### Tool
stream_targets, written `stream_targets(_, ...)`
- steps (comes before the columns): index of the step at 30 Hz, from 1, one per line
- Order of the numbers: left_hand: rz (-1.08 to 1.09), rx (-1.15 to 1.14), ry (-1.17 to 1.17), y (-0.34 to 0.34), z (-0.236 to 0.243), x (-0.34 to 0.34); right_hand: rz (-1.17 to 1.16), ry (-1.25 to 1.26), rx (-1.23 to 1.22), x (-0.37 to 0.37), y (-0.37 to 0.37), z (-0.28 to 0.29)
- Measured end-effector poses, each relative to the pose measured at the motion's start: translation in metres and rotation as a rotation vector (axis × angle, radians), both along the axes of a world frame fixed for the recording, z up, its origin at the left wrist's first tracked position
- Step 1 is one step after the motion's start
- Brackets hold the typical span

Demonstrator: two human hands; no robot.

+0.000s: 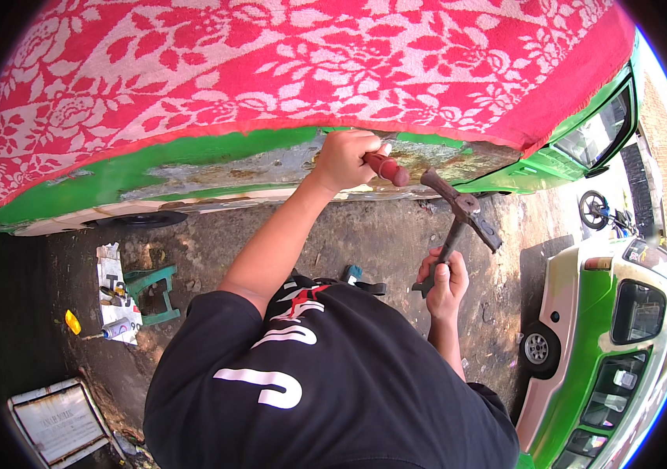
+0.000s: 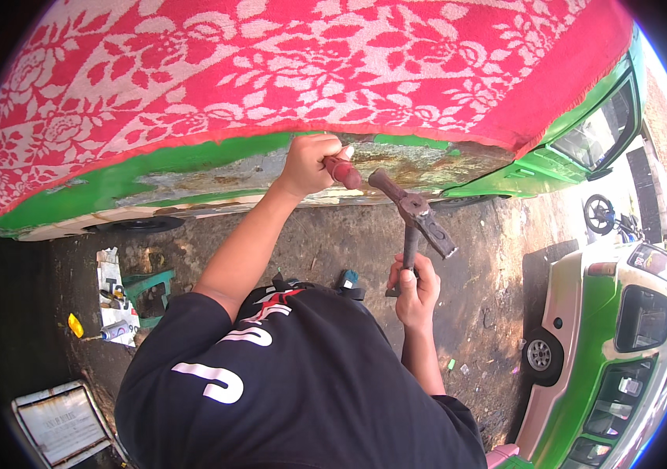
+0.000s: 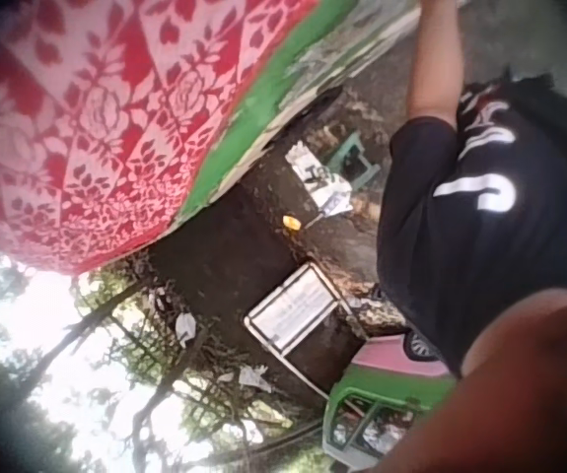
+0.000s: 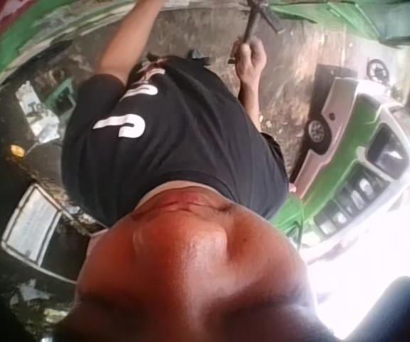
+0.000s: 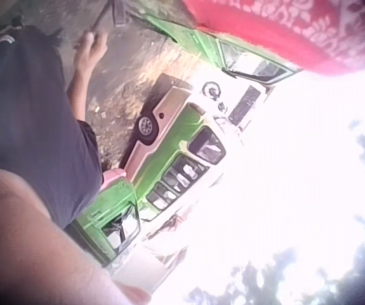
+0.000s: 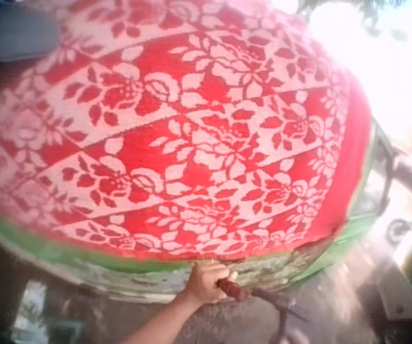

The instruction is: The person uses a hammer and a red-handled punch to repeatedly strike a green car panel, likely to remove paint or rust. The person holds the punch against the panel and strikes it with the hammer in a repetitive manner.

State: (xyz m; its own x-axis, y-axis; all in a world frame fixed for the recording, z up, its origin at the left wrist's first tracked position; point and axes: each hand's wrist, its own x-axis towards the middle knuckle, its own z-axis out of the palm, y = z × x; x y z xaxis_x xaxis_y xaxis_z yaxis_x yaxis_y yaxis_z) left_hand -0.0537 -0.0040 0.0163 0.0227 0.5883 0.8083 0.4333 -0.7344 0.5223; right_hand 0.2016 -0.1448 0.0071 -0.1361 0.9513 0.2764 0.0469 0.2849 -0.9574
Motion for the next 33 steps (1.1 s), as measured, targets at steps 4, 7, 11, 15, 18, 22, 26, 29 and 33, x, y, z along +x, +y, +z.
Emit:
stream_targets(4,0.041,0.037,-0.038,0.001,-0.006,0.005,0.046,0.055,0.148,0.014,0.011,-0.001)
stream_targets(7,0.100,0.088,0.086,0.000,-0.008,0.005,0.025,-0.315,0.152,0.026,0.026,0.000)
stream_targets(11,0.057,0.089,0.018,-0.003,-0.007,0.009,0.063,-0.223,0.113,0.040,0.033,-0.008)
stream_targets(15,0.077,0.087,-0.014,0.000,-0.011,0.011,0.144,-0.134,0.191,0.040,0.032,-0.001)
stream_targets(18,0.110,0.093,-0.004,0.000,-0.013,0.011,0.161,-0.279,0.134,0.039,0.045,0.000)
stream_targets(22,0.123,0.094,-0.003,-0.002,-0.008,0.012,0.246,-0.038,0.192,0.042,0.040,-0.002)
stream_targets(26,0.132,0.091,-0.017,-0.003,-0.005,0.015,0.185,-0.376,0.182,0.044,0.045,-0.012)
stream_targets(29,0.128,0.097,0.000,-0.003,-0.010,0.013,0.141,-0.189,0.135,0.029,0.033,-0.001)
stream_targets(33,0.063,0.073,0.013,-0.002,-0.012,0.007,0.122,-0.103,0.172,0.022,0.023,-0.006)
